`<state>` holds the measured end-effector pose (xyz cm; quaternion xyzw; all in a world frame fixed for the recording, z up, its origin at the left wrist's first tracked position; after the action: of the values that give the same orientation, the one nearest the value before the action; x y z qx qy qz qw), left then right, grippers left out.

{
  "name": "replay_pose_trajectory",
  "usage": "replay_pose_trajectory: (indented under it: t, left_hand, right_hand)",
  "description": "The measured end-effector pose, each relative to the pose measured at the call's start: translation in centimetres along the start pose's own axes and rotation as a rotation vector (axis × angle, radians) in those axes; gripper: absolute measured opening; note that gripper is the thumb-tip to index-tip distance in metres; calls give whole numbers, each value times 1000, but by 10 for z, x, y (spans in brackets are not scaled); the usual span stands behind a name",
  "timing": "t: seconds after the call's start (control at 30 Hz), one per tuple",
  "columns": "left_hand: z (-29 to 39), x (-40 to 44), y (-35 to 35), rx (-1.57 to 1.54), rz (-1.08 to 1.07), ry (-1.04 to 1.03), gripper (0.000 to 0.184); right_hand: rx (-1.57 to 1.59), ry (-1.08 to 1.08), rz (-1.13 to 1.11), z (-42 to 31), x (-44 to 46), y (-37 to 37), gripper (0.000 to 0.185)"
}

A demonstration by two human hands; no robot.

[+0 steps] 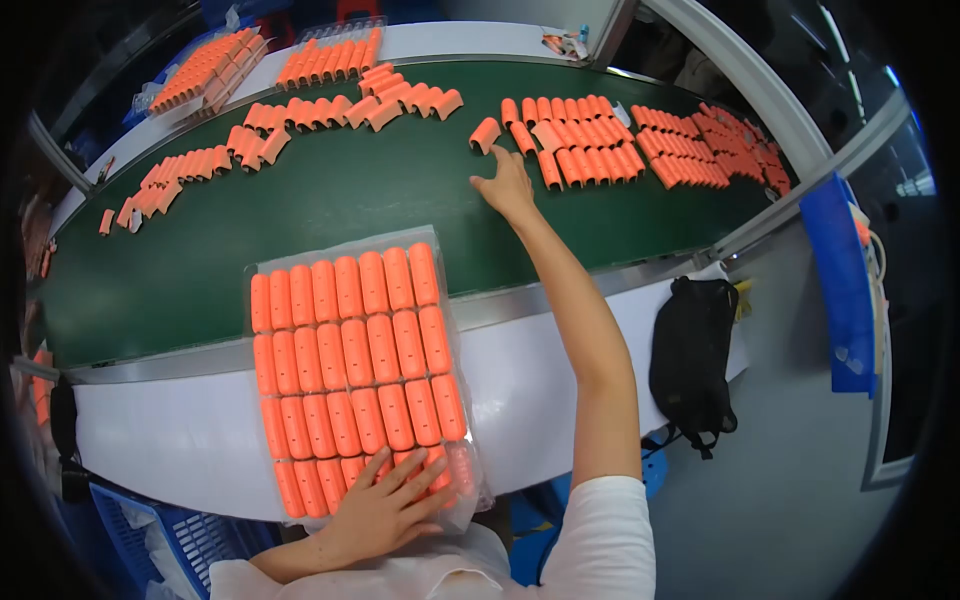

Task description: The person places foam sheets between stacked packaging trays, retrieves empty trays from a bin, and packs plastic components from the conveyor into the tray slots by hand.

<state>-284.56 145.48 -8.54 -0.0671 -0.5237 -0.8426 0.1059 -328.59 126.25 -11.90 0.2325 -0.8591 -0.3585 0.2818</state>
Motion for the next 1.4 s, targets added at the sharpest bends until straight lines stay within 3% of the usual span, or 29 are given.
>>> replay_pose_trajectory:
  t: [0.07,0.1,0.17,0.2,0.3,0.33,0.4,0.43,0.5,0.57,0.63,0.73,0.9,1.0,1.1,1.2,1.27,1.33,1.4]
  left_hand:
    - [-1,3,0,75,-99,-25,61]
    - [-5,0,-2,-83,-66,36,56]
    - [-5,3,0,13,-207,-67,53]
    - [-7,-1,7,-53,96,-118,48]
    - [-10,-2,5,-134,94,-53,41]
    - [-10,-2,-6,-51,-172,-44,53]
    - [-9,-1,-5,42,-208,-92,51]
    - [-10,2,2,-54,-71,-44,50]
    - [-10,1,-2,-23,-85,-33,54]
    - [-11,2,4,-83,-23,-9,55]
    - [-14,-9,11,-224,123,25,56]
    - [-27,-37,56,-178,316,117,52]
    - [-85,-125,106,-93,908,596,42]
    - [-115,-173,87,-296,1068,721,49]
    - [-124,-192,40,-729,1038,821,53]
    - [-124,-193,-7,-1014,987,844,61]
    - [-121,-185,-19,-1165,1066,780,62]
    - [-109,-169,-14,-1186,952,704,67]
    - [-107,-158,-24,-1070,928,711,69]
  right_hand:
    - [-123,61,66,-6,40,-19,82]
    - [-118,99,23,-3,61,-31,90]
    - [-156,119,29,9,89,-55,95]
    - [-174,82,-22,17,98,-67,97]
    - [-148,90,-100,22,106,-80,70]
    - [-97,138,-76,13,99,-75,63]
    - [-24,228,-38,-6,77,-62,60]
    - [209,49,-211,-13,61,-59,60]
    - [408,157,-264,-55,-1,-20,59]
    - [571,118,-316,-98,-88,32,54]
    - [629,344,-312,-124,-165,77,60]
    - [523,425,-354,-150,-269,135,71]
    - [153,614,-323,-140,-365,141,72]
    - [66,488,-400,-129,-384,132,66]
    - [128,460,-453,-118,-394,126,66]
    - [257,406,-319,-123,-394,137,70]
    - [331,363,-220,-116,-383,146,73]
    - [459,165,-183,-96,-370,135,73]
    - [821,-111,-114,-66,-364,100,66]
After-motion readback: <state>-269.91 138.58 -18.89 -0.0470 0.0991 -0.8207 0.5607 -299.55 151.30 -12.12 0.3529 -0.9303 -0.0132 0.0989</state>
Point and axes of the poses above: each hand's wrist, its own x-axis towards the middle knuckle, its own y-axis out of the back of the hand, z = x × y, the point moved 8 cm from there along x, towards the middle knuckle, and after that the axes turned 11 degrees about z, right-handed, at the moved point
